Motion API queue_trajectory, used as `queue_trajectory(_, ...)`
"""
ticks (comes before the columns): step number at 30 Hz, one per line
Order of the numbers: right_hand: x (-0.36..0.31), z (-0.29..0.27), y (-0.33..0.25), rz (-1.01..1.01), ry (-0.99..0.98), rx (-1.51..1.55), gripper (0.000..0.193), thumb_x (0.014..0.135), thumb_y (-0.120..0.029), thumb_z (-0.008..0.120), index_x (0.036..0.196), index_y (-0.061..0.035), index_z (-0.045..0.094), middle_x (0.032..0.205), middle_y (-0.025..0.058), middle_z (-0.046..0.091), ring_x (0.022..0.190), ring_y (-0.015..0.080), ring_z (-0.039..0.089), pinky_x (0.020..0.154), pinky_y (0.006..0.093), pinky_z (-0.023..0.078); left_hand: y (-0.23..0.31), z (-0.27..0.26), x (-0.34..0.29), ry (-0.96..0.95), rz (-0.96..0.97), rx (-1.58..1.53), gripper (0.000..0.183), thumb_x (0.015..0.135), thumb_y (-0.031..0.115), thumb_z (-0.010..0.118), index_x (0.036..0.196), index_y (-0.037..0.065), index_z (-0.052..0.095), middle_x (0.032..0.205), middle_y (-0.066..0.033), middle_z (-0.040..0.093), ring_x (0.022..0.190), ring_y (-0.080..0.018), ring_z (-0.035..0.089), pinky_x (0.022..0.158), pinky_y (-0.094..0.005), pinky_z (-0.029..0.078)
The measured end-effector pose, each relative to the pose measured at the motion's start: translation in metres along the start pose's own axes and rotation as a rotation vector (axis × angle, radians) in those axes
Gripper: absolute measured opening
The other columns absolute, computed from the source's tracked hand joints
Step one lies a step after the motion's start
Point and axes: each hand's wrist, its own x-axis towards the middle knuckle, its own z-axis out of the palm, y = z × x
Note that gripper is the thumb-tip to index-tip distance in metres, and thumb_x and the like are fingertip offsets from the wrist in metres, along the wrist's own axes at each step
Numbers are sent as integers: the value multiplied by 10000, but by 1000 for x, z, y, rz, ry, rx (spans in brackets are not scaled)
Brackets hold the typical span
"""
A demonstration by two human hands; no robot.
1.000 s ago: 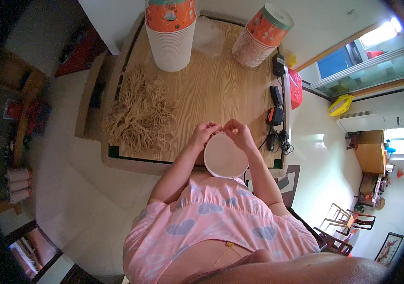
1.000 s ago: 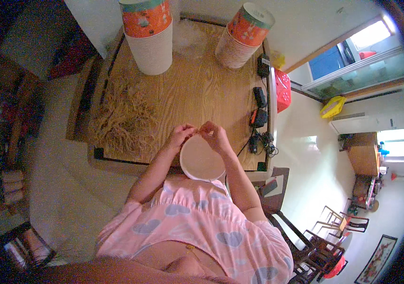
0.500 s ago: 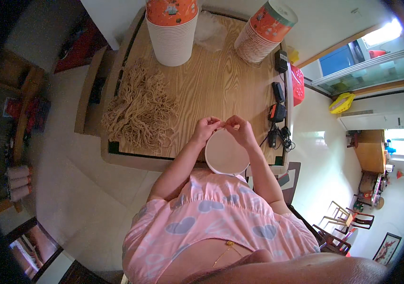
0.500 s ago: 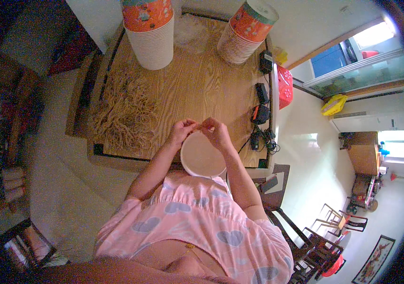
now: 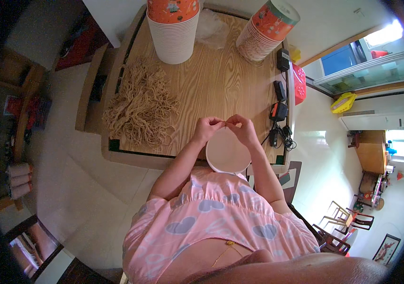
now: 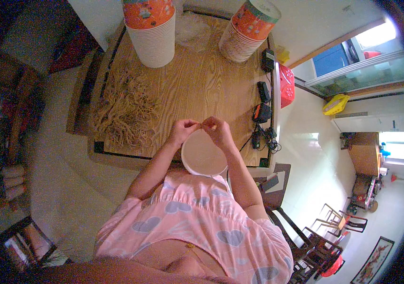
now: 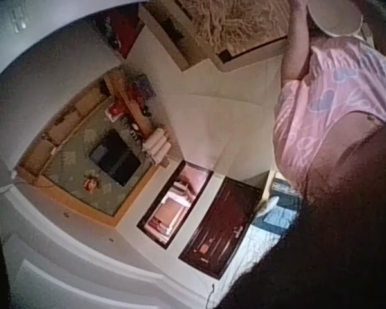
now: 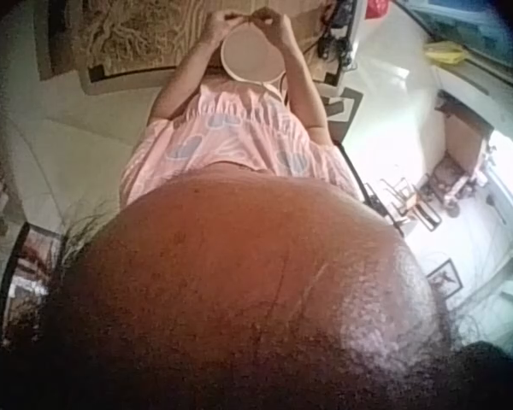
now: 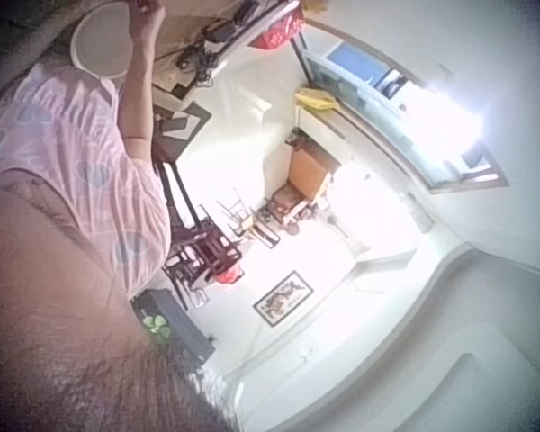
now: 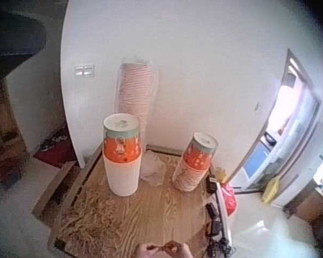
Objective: Filling paper cups with shredded paper packing material.
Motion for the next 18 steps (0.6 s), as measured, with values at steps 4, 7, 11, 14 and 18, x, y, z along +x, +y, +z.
queue_trajectory(4, -2, -3, -7, 2, 1, -38, 84, 746, -72, 608, 811, -20, 611, 710, 64, 607, 657, 123, 536, 628, 280, 448, -6, 2, 2, 27, 42, 27, 92, 779, 99, 613, 813, 15, 632, 753, -26, 623, 668, -94, 565, 621, -231, 460)
queue_trajectory(7, -6, -2, -5, 85, 89, -22, 81, 745, -32, 601, 821, -5, 592, 735, 19, 592, 706, 86, 520, 675, 231, 429, -8, 3, 3, 44, 28, -2, 74, 777, 86, 606, 796, 16, 623, 741, -22, 620, 658, -93, 565, 619, -232, 460)
queue_trajectory(11, -9, -5, -4, 70, 78, -1, 85, 747, -39, 598, 825, -6, 587, 736, 23, 585, 707, 85, 510, 672, 229, 425, -14, 2, 5, 30, 39, -68, 88, 763, 94, 613, 798, 14, 622, 719, -33, 617, 638, -89, 568, 584, -225, 463)
queue_trajectory(14, -12, -5, -8, 87, 64, 16, 88, 740, -45, 607, 817, -6, 585, 724, 27, 580, 707, 88, 510, 666, 232, 425, -14, 2, 5, 28, 27, -51, 89, 764, 92, 611, 806, 13, 617, 728, -36, 617, 649, -93, 570, 596, -229, 466)
queue_trajectory(18, -14, -3, -15, -83, 104, -94, 94, 721, -66, 634, 790, -17, 592, 733, 61, 592, 706, 132, 538, 659, 261, 436, -18, 1, 6, 26, 47, -89, 97, 772, 90, 606, 815, 3, 613, 748, -43, 619, 662, -95, 572, 612, -233, 472)
